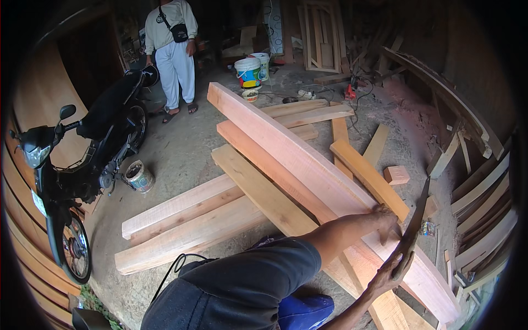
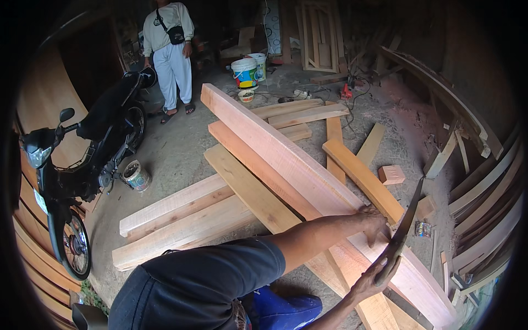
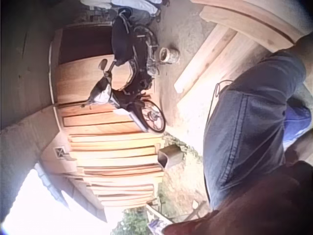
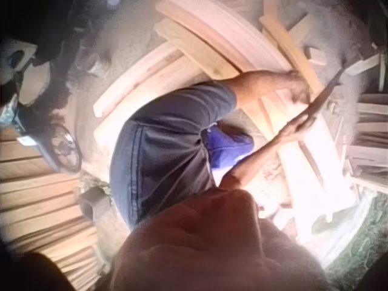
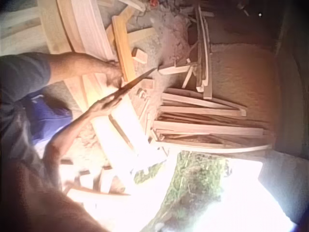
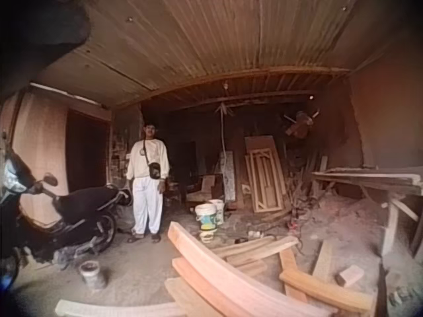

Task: The person measures a wooden plank with a tape measure, then uses a hand saw to cut the plank into smaller pieces. The person repeatedly positions the plank, saws through it, and sets the cut pieces aside.

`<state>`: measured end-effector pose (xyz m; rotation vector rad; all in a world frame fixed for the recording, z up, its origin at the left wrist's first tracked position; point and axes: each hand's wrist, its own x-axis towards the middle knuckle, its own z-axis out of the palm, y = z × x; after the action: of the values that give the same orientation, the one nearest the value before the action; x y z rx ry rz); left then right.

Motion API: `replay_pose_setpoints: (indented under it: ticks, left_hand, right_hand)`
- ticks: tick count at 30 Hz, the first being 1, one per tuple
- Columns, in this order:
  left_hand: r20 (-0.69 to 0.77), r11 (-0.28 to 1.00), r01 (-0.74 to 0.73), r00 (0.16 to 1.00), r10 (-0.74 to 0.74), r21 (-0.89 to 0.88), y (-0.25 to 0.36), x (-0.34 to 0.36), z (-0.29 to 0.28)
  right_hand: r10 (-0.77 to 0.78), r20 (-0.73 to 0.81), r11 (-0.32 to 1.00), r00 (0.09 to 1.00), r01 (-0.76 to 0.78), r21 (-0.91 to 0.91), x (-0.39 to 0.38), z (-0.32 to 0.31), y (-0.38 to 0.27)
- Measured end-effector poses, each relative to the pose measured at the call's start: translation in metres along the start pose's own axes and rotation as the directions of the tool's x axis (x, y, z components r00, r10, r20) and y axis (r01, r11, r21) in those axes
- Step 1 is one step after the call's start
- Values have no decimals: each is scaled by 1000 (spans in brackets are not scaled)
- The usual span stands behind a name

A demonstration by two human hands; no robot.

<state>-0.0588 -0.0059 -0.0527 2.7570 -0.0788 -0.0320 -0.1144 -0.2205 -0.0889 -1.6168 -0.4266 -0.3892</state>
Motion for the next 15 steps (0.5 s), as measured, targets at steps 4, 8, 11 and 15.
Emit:
replay_pose_setpoints:
  ticks: [4,8,11,15]
  left_hand:
    - [64,996,74,995,-78,50,2,1,-4]
    - [156,992,63,985,-79,109,-4,17,-8]
    - [229,977,134,958,-170,166,-5,26,-12]
    - [209,999,-32,977,27,23,1,15,-16]
  right_hand:
    - [-40,7,997,999,39,68,-11,-3,8]
    - [214,47,967,976,-219,133,-88,-47,-52]
    - [6,111,897,994,44,-441,-180,-107,-127]
    - [490,3,870,872,-489,-60,-215,-117,-154]
